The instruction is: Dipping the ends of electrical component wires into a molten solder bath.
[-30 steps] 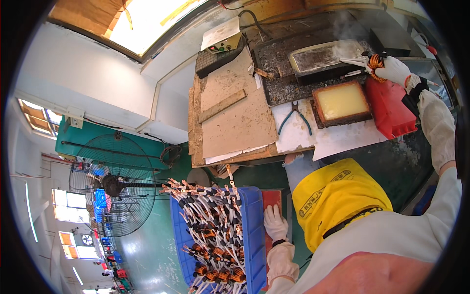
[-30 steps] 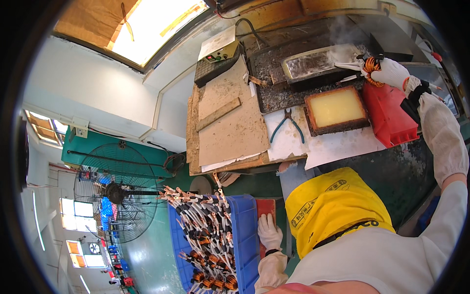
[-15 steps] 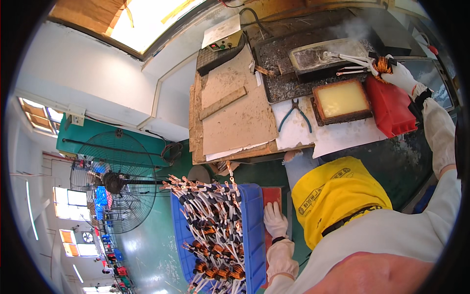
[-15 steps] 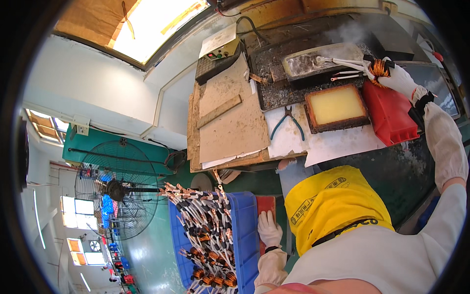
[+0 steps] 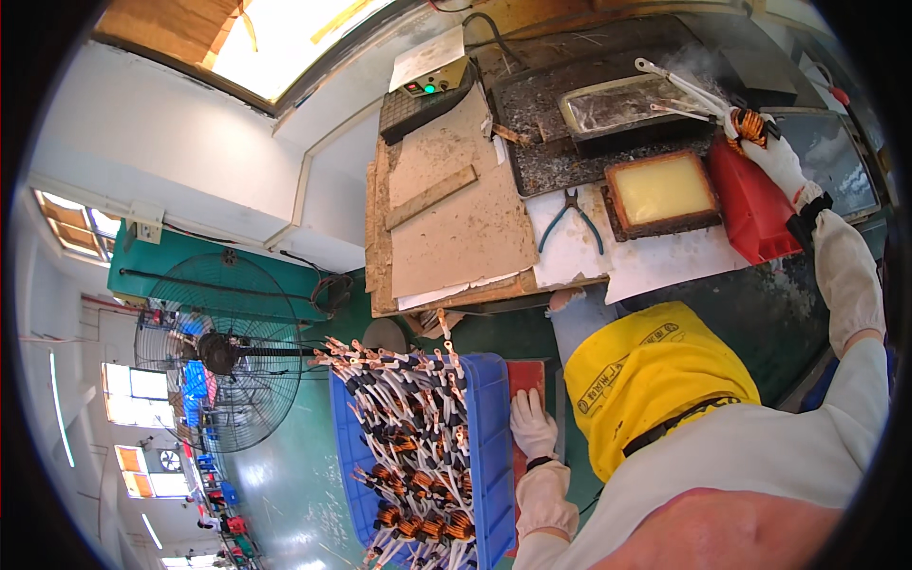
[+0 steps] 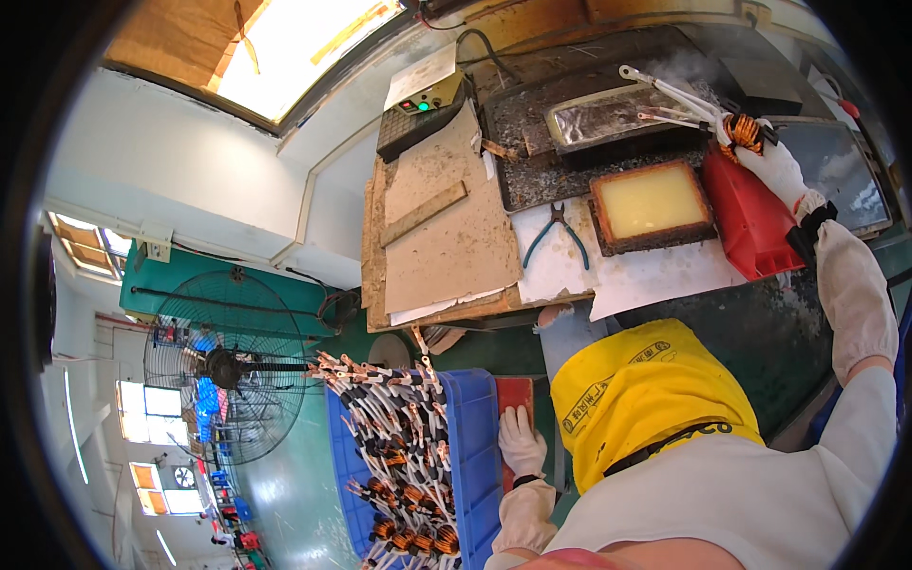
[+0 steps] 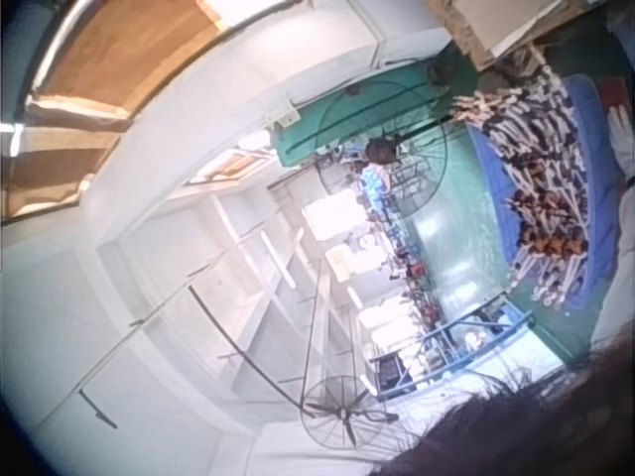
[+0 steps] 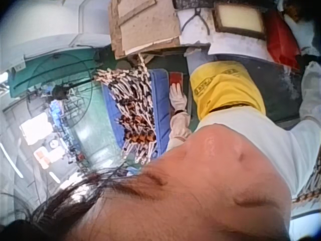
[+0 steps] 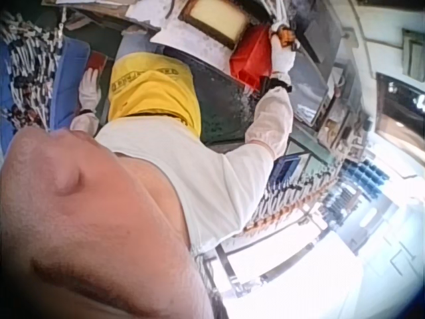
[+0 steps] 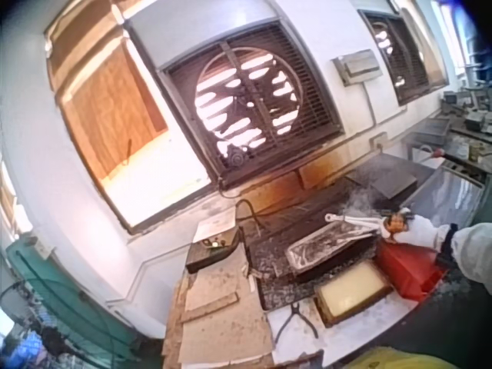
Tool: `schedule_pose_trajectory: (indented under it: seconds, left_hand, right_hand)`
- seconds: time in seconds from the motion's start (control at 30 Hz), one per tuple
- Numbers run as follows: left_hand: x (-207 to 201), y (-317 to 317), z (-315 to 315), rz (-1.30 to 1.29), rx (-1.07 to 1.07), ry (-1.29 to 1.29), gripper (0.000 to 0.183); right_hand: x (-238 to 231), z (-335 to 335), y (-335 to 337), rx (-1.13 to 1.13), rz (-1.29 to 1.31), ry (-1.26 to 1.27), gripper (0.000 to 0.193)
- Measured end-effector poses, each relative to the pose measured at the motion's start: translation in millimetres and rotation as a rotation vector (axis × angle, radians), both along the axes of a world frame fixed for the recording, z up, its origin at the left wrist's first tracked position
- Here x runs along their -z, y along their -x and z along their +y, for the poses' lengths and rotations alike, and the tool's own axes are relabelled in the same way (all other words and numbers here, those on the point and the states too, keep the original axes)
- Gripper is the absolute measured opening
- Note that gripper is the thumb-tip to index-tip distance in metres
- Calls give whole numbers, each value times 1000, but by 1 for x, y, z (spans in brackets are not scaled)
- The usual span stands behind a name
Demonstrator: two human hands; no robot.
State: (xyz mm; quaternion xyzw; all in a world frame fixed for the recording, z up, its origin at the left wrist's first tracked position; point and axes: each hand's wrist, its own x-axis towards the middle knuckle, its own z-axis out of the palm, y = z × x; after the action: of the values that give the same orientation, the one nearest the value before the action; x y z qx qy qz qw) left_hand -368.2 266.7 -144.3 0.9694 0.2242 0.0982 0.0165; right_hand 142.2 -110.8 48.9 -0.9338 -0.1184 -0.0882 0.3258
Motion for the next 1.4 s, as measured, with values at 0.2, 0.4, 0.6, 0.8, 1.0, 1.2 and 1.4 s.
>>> schedule_pose_trajectory:
  seconds: [0.2, 0.4, 0.6, 0.8, 1.0, 1.2, 1.4]
  left_hand:
    - [1, 0, 0, -10, 6, -6, 68]
    - [1, 1, 0, -8, -2, -1, 67]
    - [2, 0, 1, -15, -2, 0, 67]
    - [1, 0, 0, -8, -11, 3, 67]
    - [1, 1, 0, -15, -10, 10, 67]
    - [1, 1, 0, -20, -3, 10, 68]
    - [1, 1, 1, -23, 2, 9, 68]
  right_hand:
    - [-2, 14, 0, 203, 40, 196, 55]
    - [-7, 24, 1, 244, 29, 217, 55]
    - [-14, 33, 0, 258, 42, 228, 55]
    - [-12, 32, -4, 213, 12, 234, 55]
    - [-10, 29, -10, 217, 11, 241, 54]
    - [-8, 27, -13, 188, -30, 255, 55]
    - [-14, 28, -15, 182, 3, 296, 56]
